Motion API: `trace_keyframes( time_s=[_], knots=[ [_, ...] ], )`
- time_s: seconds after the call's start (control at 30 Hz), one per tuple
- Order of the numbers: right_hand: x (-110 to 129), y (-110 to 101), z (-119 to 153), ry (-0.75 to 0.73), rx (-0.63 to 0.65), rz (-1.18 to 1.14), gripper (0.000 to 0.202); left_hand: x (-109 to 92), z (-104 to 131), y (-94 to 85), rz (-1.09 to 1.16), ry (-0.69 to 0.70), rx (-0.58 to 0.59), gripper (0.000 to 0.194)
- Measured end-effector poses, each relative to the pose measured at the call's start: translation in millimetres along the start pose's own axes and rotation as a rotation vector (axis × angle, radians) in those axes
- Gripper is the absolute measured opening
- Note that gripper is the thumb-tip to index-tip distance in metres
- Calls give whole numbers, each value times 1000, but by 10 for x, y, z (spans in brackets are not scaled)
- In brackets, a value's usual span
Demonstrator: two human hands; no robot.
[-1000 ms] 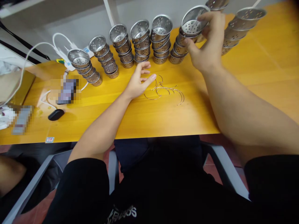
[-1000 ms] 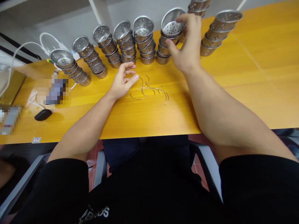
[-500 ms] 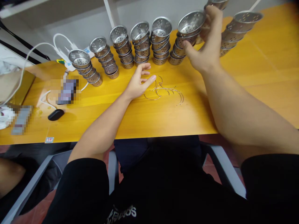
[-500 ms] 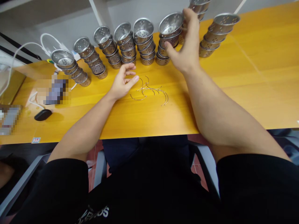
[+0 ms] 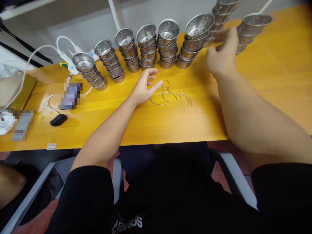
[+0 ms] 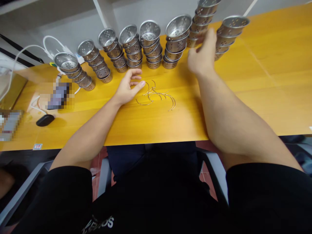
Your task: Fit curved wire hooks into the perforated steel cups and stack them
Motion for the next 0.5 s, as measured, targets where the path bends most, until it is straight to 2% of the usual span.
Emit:
trace_keyframes(
  time_s=[0.2, 0.43, 0.5],
  knots=[
    [-119, 127, 110, 256, 196, 135, 47, -69, 36, -10, -64, 31, 29, 55],
    [-122, 21, 95, 352, 109, 170, 56, -111, 53, -32, -41, 55, 35, 51],
    [-138, -39, 50, 336, 76, 160, 49, -111, 55, -29, -44, 51, 36, 51]
  ],
)
Point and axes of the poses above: each hand's wrist, its own z-axis away from the middle knuckle, its own y-axis out of the palm, x = y × z, the point moved 4 cm from there along -z, towards the middle knuckle, and after that the axes turned 1 degree about -y, right-handed, at the moved point
